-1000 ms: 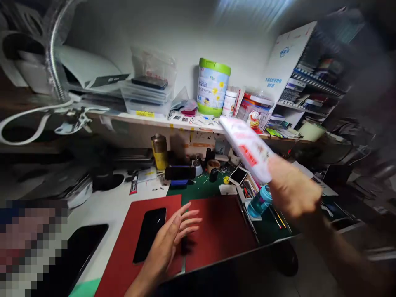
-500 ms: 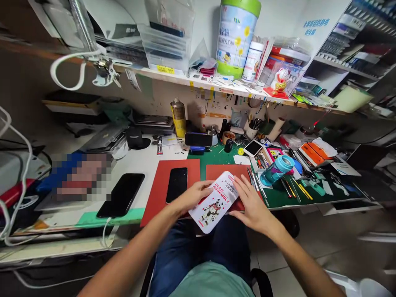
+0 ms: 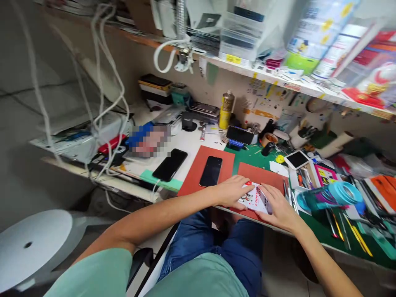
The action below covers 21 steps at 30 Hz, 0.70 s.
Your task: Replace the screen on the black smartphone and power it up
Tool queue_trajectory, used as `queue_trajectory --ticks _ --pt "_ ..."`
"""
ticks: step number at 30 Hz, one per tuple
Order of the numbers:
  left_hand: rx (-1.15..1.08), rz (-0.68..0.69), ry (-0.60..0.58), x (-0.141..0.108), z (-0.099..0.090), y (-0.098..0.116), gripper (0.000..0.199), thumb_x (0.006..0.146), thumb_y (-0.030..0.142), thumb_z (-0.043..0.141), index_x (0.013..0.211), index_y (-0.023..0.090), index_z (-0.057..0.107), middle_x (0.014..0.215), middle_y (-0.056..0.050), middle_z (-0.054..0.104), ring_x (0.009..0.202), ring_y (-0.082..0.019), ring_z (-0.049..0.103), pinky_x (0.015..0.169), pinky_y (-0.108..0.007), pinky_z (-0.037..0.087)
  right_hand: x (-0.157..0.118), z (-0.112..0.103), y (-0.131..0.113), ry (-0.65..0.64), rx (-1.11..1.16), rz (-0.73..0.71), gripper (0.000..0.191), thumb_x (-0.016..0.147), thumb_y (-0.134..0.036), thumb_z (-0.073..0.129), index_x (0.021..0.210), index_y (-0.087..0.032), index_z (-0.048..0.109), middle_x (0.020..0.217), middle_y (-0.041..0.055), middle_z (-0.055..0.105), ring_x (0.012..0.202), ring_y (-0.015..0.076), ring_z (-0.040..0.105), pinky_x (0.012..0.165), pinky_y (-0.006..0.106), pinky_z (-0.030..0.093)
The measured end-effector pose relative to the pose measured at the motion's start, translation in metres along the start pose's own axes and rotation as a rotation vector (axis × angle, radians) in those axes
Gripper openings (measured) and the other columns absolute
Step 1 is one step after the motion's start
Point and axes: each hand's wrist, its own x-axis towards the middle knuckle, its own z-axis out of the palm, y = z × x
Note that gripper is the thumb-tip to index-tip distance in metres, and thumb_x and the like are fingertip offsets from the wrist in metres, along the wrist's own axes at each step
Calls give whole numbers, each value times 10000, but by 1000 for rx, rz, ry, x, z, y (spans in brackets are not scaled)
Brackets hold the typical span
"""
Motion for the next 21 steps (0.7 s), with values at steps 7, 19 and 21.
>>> queue_trajectory --ticks 7,19,21 --pt "244 69 12 -1 1 -4 788 899 498 799 1514 74 550 1466 -307 581 1353 -439 539 1137 -549 431 -1 26 20 82 -230 -188 889 1063 -523 594 1765 -161 185 1652 270 499 1460 464 547 1137 655 520" --pt "-41 -88 -180 14 -52 -4 704 896 503 835 1485 181 622 1382 -161 743 1255 -330 695 1038 -385 525 17 -39 7 -3 -66 -151 566 1130 -333 522 1674 -219 415 1510 154 686 1350 304 700 1101 461 614" --pt "-82 -85 -182 24 -71 -14 592 970 455 748 1485 188 629 1319 -142 782 1130 -299 754 924 -350 550 12 -56 -5 225 -75 -57 484 1114 -270 563 1588 -188 514 1407 170 742 1264 315 743 1054 470 626"
